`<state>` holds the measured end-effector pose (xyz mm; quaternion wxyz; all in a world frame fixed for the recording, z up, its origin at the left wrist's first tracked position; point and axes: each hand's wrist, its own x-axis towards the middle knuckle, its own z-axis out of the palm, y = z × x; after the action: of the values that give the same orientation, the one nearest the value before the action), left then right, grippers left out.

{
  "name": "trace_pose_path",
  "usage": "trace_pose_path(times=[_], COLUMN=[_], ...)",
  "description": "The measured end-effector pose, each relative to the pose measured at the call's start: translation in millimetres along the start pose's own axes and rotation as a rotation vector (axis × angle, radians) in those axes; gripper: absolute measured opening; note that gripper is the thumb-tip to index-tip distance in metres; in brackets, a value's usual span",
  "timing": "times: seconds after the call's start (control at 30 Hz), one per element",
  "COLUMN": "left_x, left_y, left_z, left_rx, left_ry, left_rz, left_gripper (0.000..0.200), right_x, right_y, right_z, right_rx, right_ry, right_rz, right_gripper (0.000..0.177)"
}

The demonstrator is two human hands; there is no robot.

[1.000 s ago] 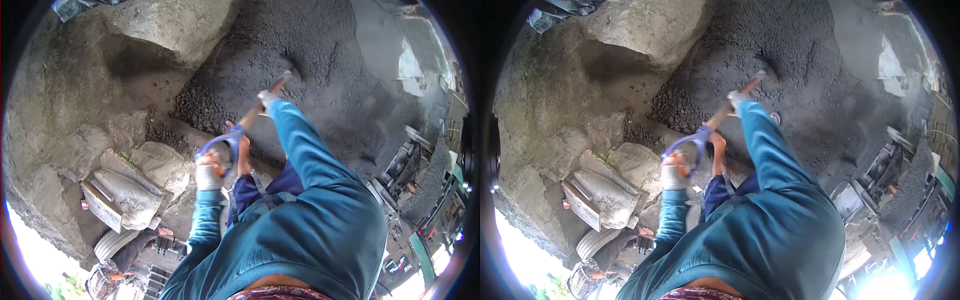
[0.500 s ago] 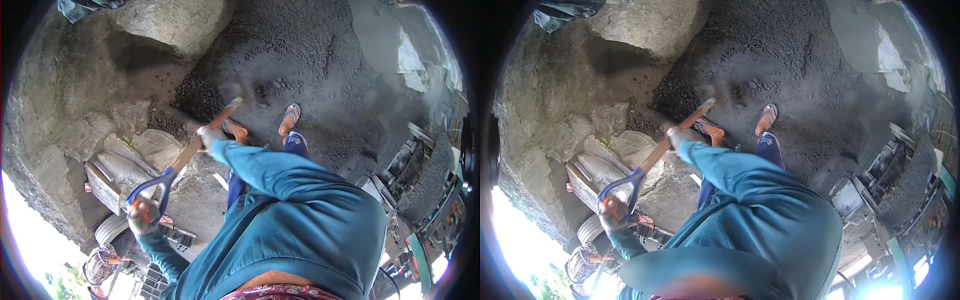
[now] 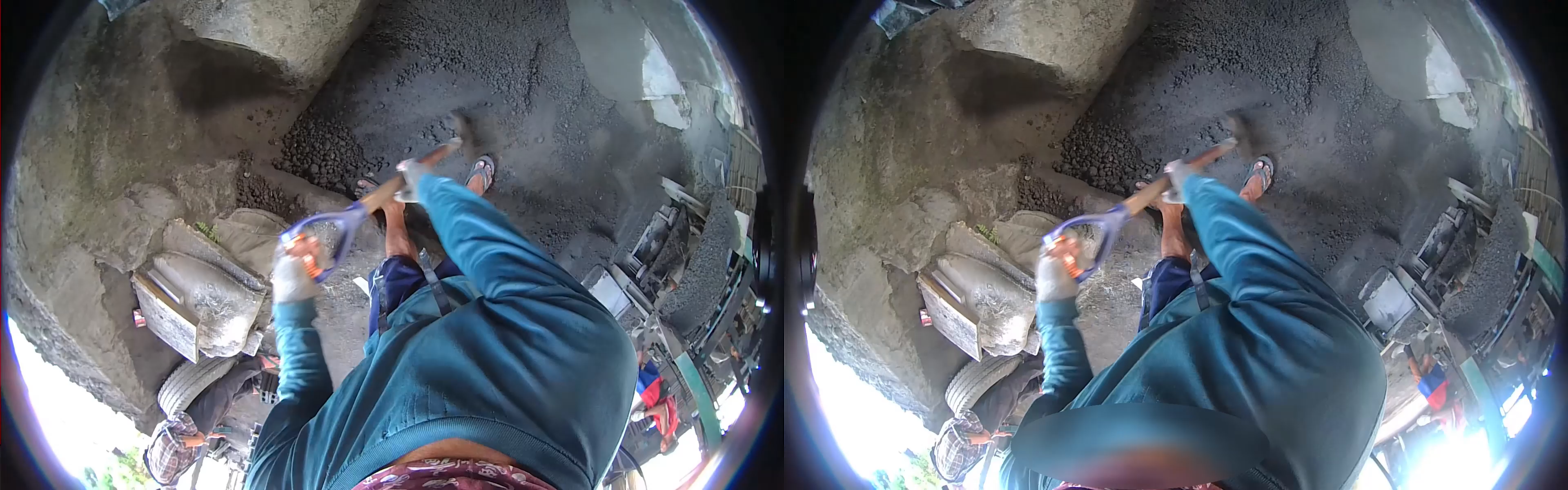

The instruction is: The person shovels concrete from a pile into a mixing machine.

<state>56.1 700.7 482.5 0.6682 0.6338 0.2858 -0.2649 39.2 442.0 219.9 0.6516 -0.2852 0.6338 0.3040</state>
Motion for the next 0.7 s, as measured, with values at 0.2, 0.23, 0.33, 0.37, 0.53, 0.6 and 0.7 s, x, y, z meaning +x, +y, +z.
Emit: trace_pose_path(times=[0.2,0.23,0.33,0.37,0.53,0.6,0.7], left_x=[-106,-121,-154,-164,-62,15,79], left_y=[100,106,132,148,142,81,-2], left_z=[-30,-22,-2,25,69,115,266], left_rx=[-0.232,-0.200,-0.158,-0.172,-0.223,0.027,0.074], left_ry=[0.038,0.118,-0.005,-0.012,-0.223,-0.282,-0.458], left_rz=[0.136,0.190,0.296,0.404,0.189,-0.226,-0.676], left_gripper=[0.022,0.022,0.025,0.028,0.041,0.056,0.049], right_x=[-50,-104,-154,-164,-202,-236,-297], right_y=[53,48,49,47,-29,-67,-101], right_z=[145,158,166,159,35,-41,-143], right_rx=[-0.024,-0.042,0.151,0.220,0.178,-0.055,-0.477], right_ry=[-0.434,-0.358,-0.400,-0.459,-0.631,-0.884,-0.792], right_rz=[0.091,0.020,0.022,-0.001,-0.043,-0.204,-0.554], right_gripper=[0.031,0.035,0.024,0.016,0.013,0.015,0.016])
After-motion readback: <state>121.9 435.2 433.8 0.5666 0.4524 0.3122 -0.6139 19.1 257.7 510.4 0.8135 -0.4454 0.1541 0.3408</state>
